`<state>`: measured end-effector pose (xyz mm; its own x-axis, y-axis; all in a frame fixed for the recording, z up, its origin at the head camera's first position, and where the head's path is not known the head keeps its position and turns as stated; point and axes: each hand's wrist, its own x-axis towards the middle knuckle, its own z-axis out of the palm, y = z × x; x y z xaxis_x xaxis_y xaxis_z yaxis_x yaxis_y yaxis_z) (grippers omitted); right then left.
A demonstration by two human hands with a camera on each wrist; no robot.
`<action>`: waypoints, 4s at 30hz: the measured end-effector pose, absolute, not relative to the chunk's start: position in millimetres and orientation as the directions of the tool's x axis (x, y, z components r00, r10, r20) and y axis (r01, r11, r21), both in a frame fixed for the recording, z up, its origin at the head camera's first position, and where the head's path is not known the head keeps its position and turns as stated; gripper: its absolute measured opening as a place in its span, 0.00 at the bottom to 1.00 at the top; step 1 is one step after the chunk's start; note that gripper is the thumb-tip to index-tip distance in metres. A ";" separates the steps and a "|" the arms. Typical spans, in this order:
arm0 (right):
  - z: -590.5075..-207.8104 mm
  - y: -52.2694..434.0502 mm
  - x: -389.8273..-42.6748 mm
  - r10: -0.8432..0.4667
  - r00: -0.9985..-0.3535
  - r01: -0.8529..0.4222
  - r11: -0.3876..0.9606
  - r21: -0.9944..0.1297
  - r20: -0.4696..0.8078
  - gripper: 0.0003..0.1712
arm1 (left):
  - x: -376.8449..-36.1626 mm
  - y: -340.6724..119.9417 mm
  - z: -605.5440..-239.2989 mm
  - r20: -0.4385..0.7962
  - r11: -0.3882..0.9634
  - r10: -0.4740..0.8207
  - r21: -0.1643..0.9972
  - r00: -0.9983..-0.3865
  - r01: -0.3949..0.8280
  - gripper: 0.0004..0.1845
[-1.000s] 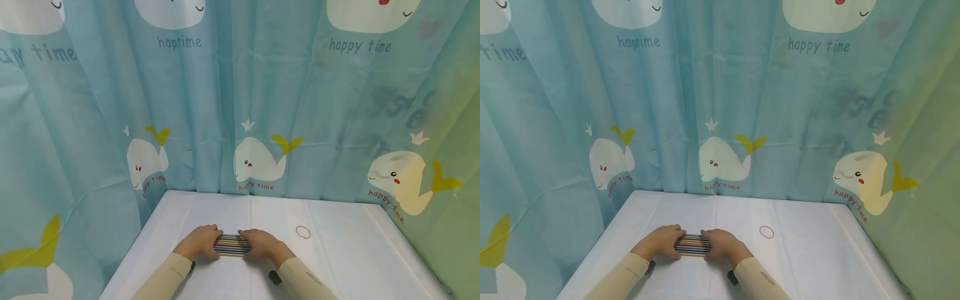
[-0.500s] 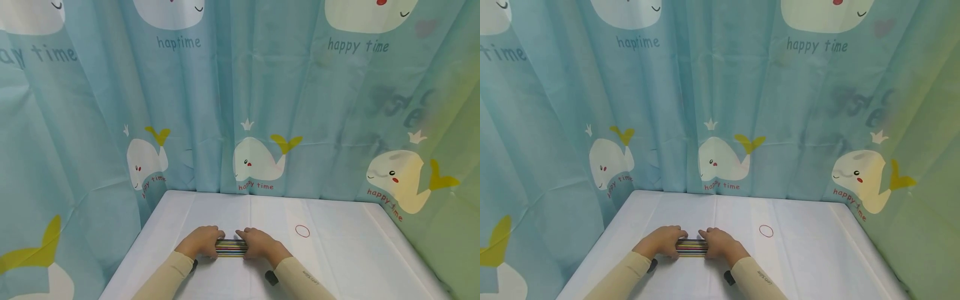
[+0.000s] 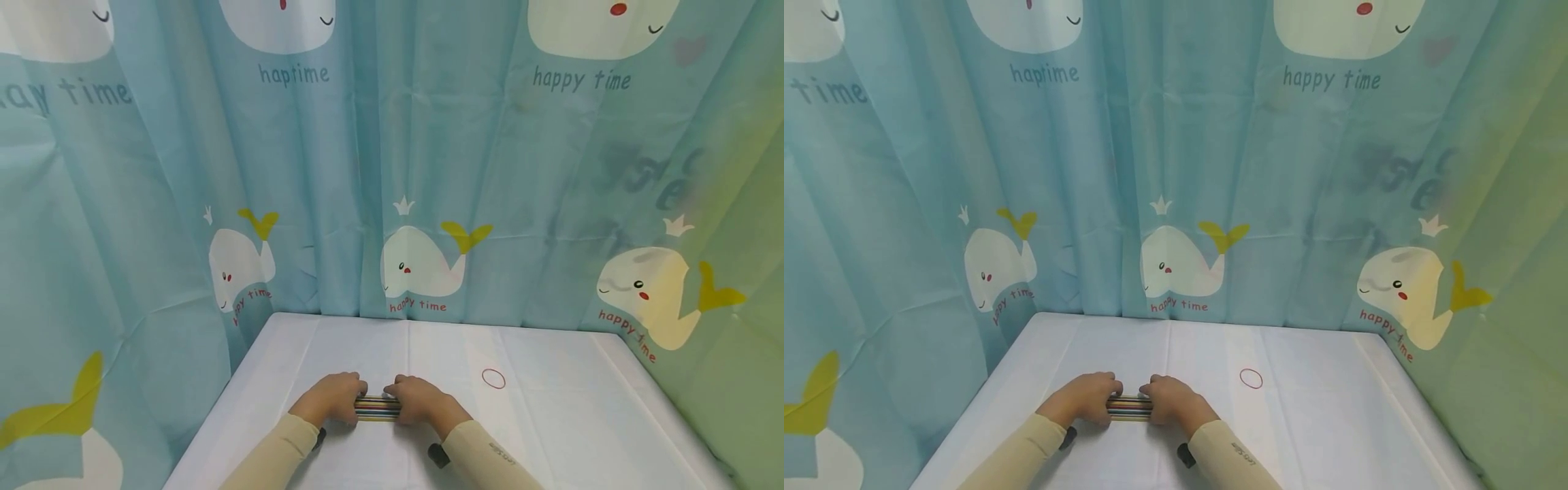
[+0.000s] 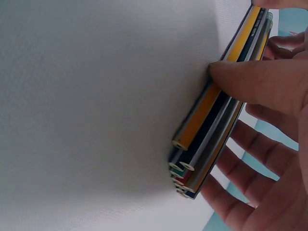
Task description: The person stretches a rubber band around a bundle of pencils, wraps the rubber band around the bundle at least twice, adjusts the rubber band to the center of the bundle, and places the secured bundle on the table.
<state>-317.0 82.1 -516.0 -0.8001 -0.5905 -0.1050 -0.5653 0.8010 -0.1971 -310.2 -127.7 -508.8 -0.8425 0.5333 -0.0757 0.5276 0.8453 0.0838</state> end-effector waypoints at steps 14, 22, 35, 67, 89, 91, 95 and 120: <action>-515.0 76.8 -317.3 -0.518 -0.833 -0.483 0.852 -0.203 -0.192 0.27 | -308.9 -118.3 -503.1 -0.144 0.866 0.500 0.110 -0.854 0.488 0.21; -517.6 74.5 -313.3 -0.509 -0.838 -0.475 0.858 -0.193 -0.198 0.22 | -302.6 -115.0 -504.8 -0.121 0.862 0.508 0.076 -0.853 0.502 0.17; -520.0 69.6 -298.4 -0.551 -0.826 -0.549 0.834 -0.053 -0.117 0.10 | -293.1 -107.1 -512.2 -0.041 0.855 0.513 -0.073 -0.858 0.514 0.09; -482.0 88.4 -296.0 -0.520 -0.600 -0.463 0.846 0.265 0.608 0.12 | -294.9 -87.4 -493.4 0.782 0.887 0.438 -0.297 -0.444 0.353 0.04; -477.1 83.4 -288.5 -0.526 -0.616 -0.454 0.845 0.282 0.587 0.18 | -291.6 -87.9 -486.2 0.776 0.888 0.432 -0.275 -0.460 0.370 0.12; -475.8 84.1 -288.5 -0.523 -0.616 -0.457 0.846 0.274 0.589 0.18 | -291.7 -87.1 -485.8 0.778 0.887 0.433 -0.277 -0.455 0.370 0.12; -475.2 84.1 -288.9 -0.509 -0.619 -0.443 0.855 0.269 0.598 0.17 | -291.9 -85.9 -486.2 0.774 0.889 0.436 -0.289 -0.459 0.356 0.12; -505.7 215.6 -328.7 -0.239 -0.902 -0.239 0.970 0.047 0.360 0.11 | -308.3 -127.7 -469.3 0.773 0.914 0.400 -0.297 -0.493 0.276 0.08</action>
<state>-328.7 215.6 -505.7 -0.9016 -0.2393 0.3603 -0.2387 0.9700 0.0469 -308.3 -127.7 -469.3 -0.4926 0.3996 0.7731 0.2762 0.9142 -0.2966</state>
